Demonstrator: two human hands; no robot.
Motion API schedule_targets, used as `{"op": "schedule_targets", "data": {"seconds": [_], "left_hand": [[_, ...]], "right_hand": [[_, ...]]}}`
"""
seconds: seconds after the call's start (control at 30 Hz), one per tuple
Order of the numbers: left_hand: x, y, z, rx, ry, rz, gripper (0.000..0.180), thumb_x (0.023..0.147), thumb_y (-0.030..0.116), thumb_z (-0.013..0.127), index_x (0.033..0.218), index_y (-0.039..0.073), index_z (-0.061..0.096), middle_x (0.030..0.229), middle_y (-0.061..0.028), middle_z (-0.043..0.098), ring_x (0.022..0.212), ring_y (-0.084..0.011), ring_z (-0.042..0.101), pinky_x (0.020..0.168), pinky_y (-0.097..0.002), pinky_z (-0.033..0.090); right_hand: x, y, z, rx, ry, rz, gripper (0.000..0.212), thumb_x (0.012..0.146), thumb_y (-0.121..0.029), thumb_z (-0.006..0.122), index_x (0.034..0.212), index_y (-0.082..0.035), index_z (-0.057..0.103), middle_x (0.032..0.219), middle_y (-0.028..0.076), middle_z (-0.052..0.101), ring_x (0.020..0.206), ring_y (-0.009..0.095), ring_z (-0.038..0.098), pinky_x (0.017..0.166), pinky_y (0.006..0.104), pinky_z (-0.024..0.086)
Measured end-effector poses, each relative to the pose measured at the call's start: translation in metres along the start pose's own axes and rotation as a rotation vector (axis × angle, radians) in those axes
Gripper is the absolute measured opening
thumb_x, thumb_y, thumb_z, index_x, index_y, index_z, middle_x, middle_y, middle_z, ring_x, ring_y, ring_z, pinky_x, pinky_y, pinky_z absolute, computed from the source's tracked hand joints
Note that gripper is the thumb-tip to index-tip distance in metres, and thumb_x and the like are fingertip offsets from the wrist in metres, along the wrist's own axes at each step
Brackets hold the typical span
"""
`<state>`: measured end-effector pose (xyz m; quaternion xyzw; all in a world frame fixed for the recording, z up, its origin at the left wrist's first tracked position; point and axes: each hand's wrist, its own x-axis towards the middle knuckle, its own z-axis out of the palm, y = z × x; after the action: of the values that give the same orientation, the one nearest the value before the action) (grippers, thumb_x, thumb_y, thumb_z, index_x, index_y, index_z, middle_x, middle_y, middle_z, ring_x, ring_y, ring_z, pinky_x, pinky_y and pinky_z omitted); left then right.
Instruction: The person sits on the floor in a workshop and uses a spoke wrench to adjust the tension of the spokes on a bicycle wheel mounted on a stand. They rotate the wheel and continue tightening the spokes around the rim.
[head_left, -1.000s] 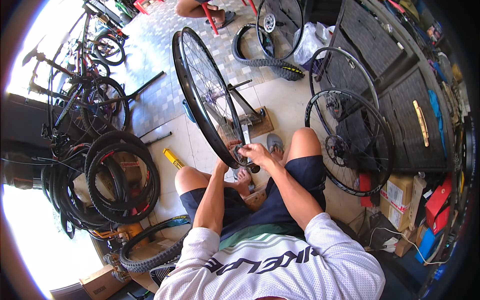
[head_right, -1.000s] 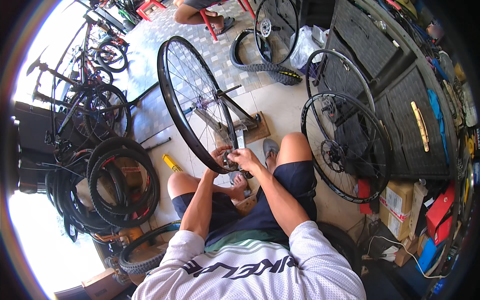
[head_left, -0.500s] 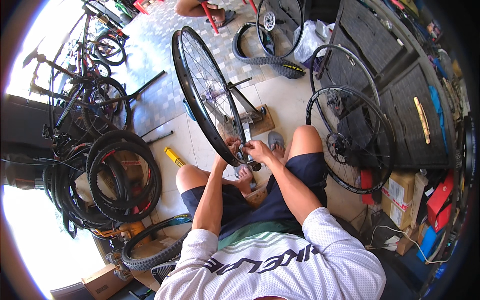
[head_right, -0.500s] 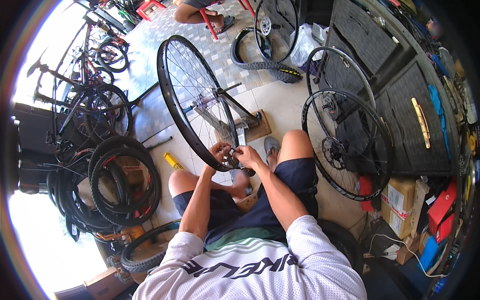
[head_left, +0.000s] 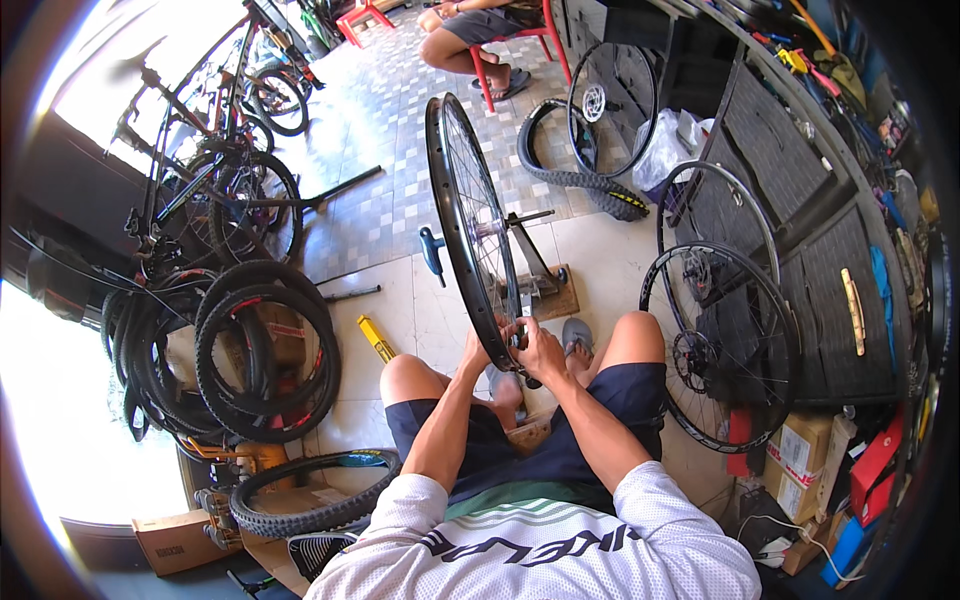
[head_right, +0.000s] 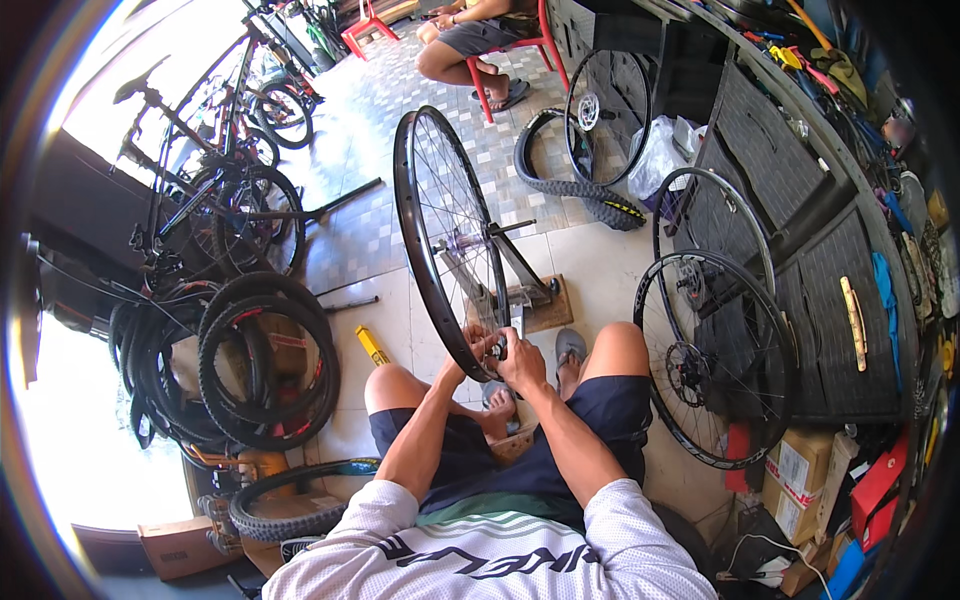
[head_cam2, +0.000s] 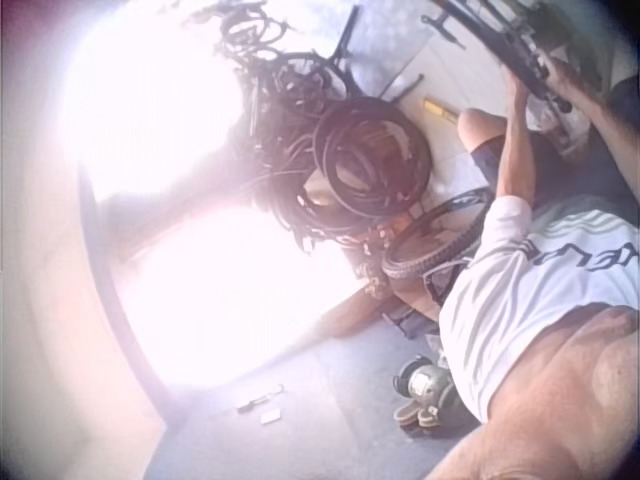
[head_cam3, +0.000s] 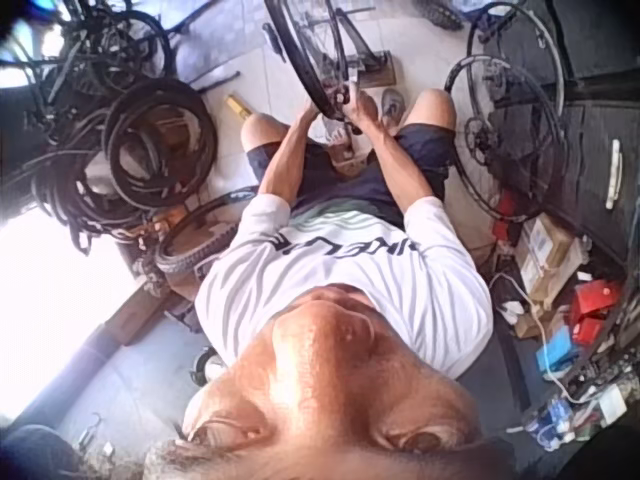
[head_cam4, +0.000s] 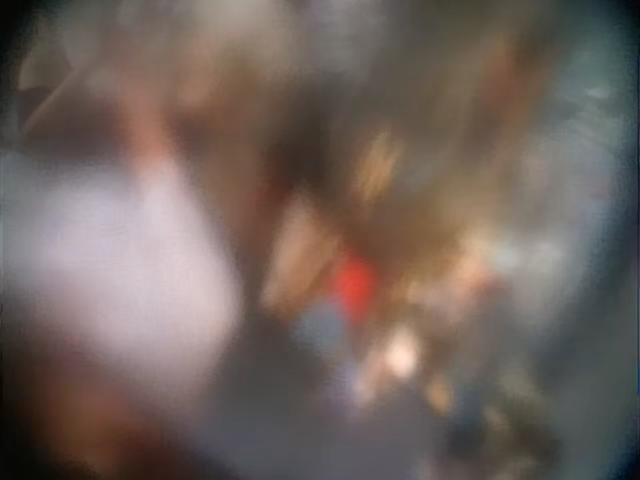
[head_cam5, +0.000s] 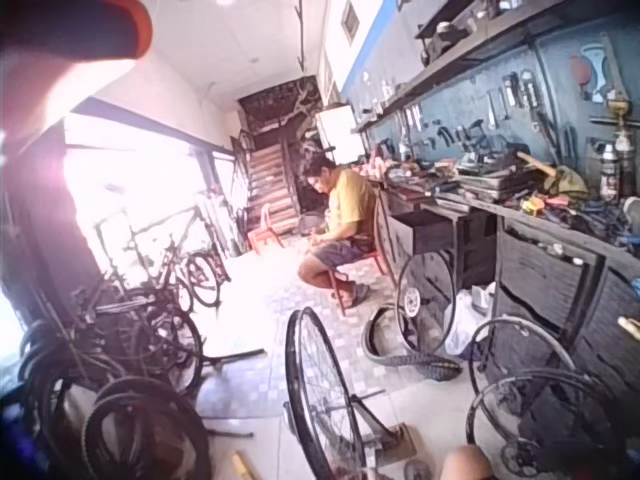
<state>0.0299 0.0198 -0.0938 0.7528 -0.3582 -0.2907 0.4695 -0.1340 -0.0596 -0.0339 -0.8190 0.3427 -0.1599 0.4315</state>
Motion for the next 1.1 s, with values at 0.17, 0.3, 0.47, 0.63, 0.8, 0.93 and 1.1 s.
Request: {"op": "schedule_targets", "data": {"seconds": [0.17,0.3,0.47,0.63,0.8,0.93,1.1], "left_hand": [[-0.010,0.036,-0.004,-0.051,-0.140,-0.026,0.047,0.084,0.049,0.075,0.074,0.006,0.060,0.064,0.0042,0.051,0.057,-0.0059,0.045,0.048,-0.0257,0.033],[-0.019,0.060,-0.005,-0.024,-0.162,-0.068,0.049,0.084,0.048,0.076,0.067,0.007,0.055,0.061,0.0045,0.049,0.055,-0.0063,0.044,0.046,-0.0262,0.032],[-0.021,0.044,-0.014,0.007,-0.058,-0.050,0.050,0.084,0.047,0.076,0.066,0.007,0.053,0.059,0.0038,0.049,0.052,-0.0068,0.043,0.045,-0.0272,0.033],[-0.020,0.058,-0.013,-0.025,-0.105,-0.089,0.048,0.086,0.047,0.074,0.070,0.004,0.058,0.062,0.0019,0.052,0.057,-0.0067,0.048,0.048,-0.0267,0.037],[-0.024,0.073,-0.013,-0.133,-0.255,-0.102,0.044,0.082,0.042,0.079,0.068,0.008,0.055,0.066,0.0033,0.053,0.060,-0.0061,0.047,0.049,-0.0262,0.035],[-0.020,0.052,-0.006,-0.134,-0.065,-0.174,0.025,0.075,0.021,0.079,0.077,0.000,0.066,0.068,-0.0023,0.063,0.065,-0.0120,0.057,0.056,-0.0322,0.047],[-0.016,0.054,0.005,-0.072,-0.039,-0.226,0.026,0.075,0.022,0.079,0.075,0.001,0.064,0.064,-0.0028,0.059,0.060,-0.0121,0.053,0.053,-0.0338,0.045]], "right_hand": [[0.003,0.016,-0.004,0.233,-0.156,0.065,0.058,0.079,-0.027,0.071,0.129,-0.008,0.049,0.083,0.014,0.070,0.077,0.034,0.067,0.070,0.0422,0.051],[0.006,0.030,0.005,0.340,-0.165,0.074,0.061,0.079,-0.024,0.071,0.132,-0.007,0.047,0.087,0.015,0.071,0.081,0.033,0.068,0.072,0.0416,0.051],[0.000,-0.007,0.005,0.121,-0.026,-0.010,0.063,0.078,-0.024,0.072,0.133,-0.008,0.045,0.088,0.016,0.071,0.082,0.034,0.069,0.074,0.0421,0.052],[-0.002,0.001,-0.003,0.154,-0.074,0.054,0.061,0.081,-0.022,0.070,0.134,-0.008,0.045,0.089,0.018,0.072,0.084,0.035,0.069,0.076,0.0424,0.053],[-0.002,0.013,0.005,0.226,-0.046,0.085,0.058,0.082,-0.019,0.067,0.135,-0.008,0.044,0.088,0.017,0.072,0.084,0.035,0.070,0.075,0.0431,0.053],[-0.002,0.008,0.009,0.044,0.140,-0.065,0.062,0.079,-0.025,0.072,0.131,-0.004,0.045,0.084,0.013,0.071,0.080,0.033,0.068,0.073,0.0445,0.052],[0.003,0.010,0.004,-0.084,0.071,-0.024,0.068,0.075,-0.031,0.076,0.129,-0.003,0.046,0.082,0.013,0.069,0.078,0.034,0.066,0.072,0.0454,0.052]]}}
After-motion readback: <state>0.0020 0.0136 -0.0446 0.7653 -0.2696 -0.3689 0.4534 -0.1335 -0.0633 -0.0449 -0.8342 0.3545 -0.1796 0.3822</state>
